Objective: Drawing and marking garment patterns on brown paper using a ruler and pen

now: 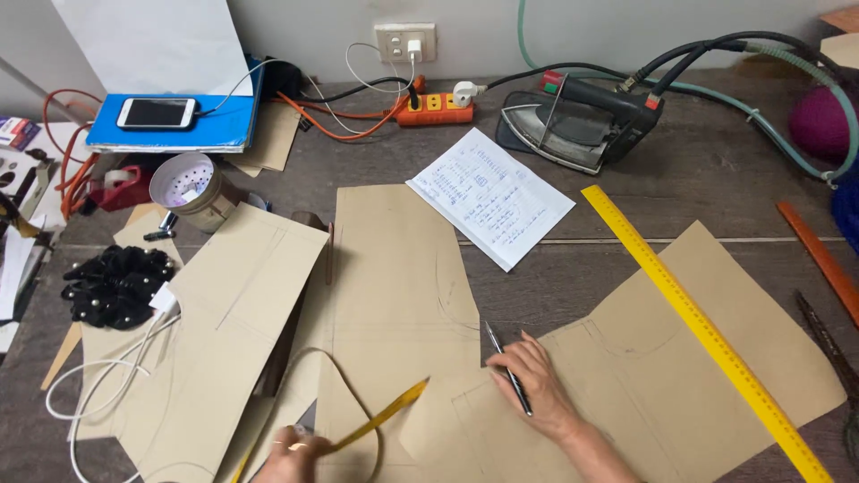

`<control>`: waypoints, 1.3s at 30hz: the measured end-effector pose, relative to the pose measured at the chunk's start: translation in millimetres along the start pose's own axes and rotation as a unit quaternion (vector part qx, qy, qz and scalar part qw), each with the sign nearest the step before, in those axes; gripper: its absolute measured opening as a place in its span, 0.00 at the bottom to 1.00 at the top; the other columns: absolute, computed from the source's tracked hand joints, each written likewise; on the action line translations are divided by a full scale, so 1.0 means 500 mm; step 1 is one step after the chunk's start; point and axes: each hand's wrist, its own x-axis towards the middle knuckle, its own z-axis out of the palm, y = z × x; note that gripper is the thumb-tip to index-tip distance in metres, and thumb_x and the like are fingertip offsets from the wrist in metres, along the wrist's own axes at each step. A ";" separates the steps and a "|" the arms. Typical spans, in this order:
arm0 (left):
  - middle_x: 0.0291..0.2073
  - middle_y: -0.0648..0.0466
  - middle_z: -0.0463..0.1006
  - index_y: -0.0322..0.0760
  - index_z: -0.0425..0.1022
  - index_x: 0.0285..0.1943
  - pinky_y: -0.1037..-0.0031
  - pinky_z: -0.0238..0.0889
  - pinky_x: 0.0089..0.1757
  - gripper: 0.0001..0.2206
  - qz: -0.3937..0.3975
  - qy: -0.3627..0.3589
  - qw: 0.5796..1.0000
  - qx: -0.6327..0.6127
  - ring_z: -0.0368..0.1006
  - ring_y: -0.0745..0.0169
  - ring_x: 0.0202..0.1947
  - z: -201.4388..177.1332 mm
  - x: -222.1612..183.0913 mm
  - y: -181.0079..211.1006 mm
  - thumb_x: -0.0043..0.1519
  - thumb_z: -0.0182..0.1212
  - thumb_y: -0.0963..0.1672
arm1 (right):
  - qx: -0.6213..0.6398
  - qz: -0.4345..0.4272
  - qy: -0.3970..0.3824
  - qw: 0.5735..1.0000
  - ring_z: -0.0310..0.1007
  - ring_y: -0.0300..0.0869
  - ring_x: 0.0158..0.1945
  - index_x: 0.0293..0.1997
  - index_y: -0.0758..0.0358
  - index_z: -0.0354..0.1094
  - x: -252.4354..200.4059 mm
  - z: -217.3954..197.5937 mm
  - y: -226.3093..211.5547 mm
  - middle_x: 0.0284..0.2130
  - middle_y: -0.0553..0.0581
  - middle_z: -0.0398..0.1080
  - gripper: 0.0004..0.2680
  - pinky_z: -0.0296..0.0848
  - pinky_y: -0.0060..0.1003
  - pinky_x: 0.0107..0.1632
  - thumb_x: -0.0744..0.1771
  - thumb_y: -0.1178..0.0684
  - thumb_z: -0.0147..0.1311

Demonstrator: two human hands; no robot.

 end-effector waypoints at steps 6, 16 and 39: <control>0.39 0.70 0.64 0.79 0.78 0.38 0.72 0.65 0.34 0.10 -0.017 0.013 0.999 0.041 0.73 0.67 0.34 -0.132 0.023 0.054 0.54 0.55 0.51 | 0.033 -0.002 0.008 0.999 0.67 0.42 0.38 0.36 0.59 0.67 -0.029 -0.002 -0.005 0.30 0.52 0.66 0.02 0.59 0.49 0.62 0.64 0.57 0.51; 0.52 0.67 0.74 0.46 0.78 0.41 0.66 0.69 0.41 0.11 0.365 -0.021 0.930 -0.035 0.61 0.61 0.49 -0.024 0.096 0.094 0.61 0.49 0.48 | 0.053 0.037 0.050 0.997 0.67 0.40 0.35 0.36 0.61 0.69 -0.025 0.011 -0.011 0.27 0.50 0.67 0.03 0.62 0.47 0.61 0.65 0.57 0.51; 0.39 0.62 0.78 0.52 0.80 0.46 0.70 0.65 0.30 0.13 0.160 0.407 0.891 0.125 0.74 0.62 0.34 -0.252 0.114 0.119 0.56 0.55 0.40 | 0.092 0.076 0.059 0.991 0.69 0.40 0.36 0.36 0.61 0.70 -0.024 0.009 -0.003 0.29 0.49 0.73 0.03 0.62 0.46 0.61 0.64 0.57 0.51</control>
